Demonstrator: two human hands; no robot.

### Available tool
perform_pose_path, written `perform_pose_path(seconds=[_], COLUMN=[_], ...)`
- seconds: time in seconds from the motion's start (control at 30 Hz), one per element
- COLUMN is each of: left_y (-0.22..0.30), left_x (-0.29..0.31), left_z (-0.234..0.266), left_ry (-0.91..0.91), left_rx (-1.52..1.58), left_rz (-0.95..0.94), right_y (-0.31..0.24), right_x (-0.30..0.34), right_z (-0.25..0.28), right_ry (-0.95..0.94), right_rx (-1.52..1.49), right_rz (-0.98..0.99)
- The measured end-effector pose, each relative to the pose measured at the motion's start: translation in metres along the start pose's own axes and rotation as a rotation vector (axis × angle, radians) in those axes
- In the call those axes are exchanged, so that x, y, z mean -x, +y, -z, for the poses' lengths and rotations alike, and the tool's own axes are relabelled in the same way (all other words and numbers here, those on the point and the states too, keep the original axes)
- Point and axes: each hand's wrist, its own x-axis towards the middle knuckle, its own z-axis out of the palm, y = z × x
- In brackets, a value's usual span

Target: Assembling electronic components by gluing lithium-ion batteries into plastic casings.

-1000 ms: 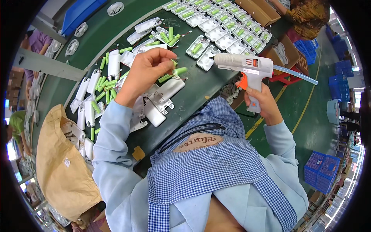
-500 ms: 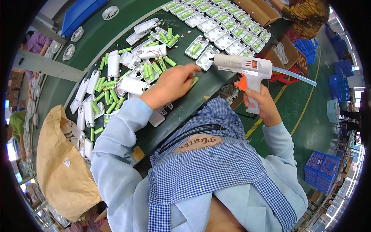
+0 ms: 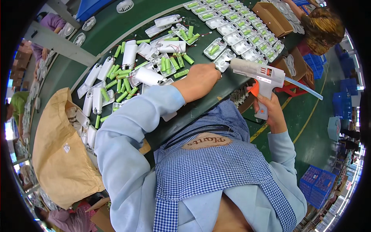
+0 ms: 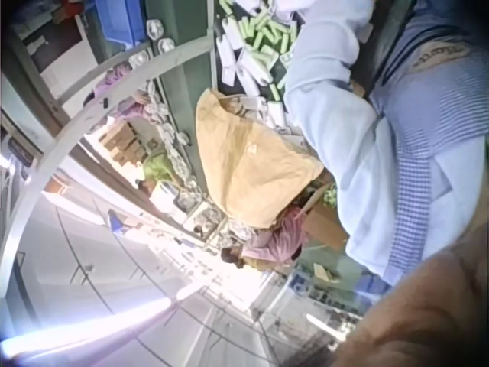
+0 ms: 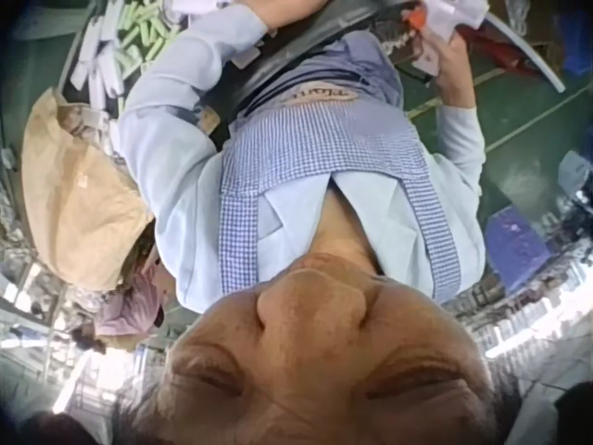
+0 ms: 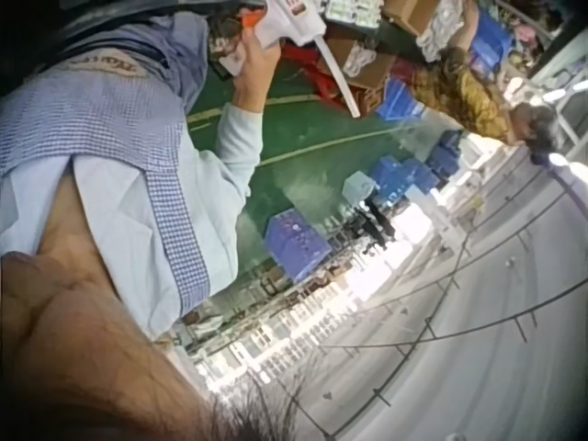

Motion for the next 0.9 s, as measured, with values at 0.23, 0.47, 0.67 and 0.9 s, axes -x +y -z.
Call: perform_pose_path(seconds=[0.23,0.47,0.67,0.9], left_y=[-0.009,-0.006,-0.007,-0.018], left_x=[-0.011,-0.046,-0.071,-0.084], left_z=[0.003,0.028,0.006,-0.023], left_ry=[-0.086,0.233,0.209,0.347], left_rx=[0.109,0.049,-0.044,-0.186], left_rz=[0.077,0.133,0.216,0.066], right_y=[0.001,0.001,0.007,0.005], right_x=[0.002,0.004,0.009,0.013], right_z=[0.004,-0.002,0.006,0.008], right_ry=[-0.007,0.028,0.034,0.027], right_rx=[-0.015,0.025,-0.054,-0.08], right_rz=[0.015,0.046,0.008,0.021])
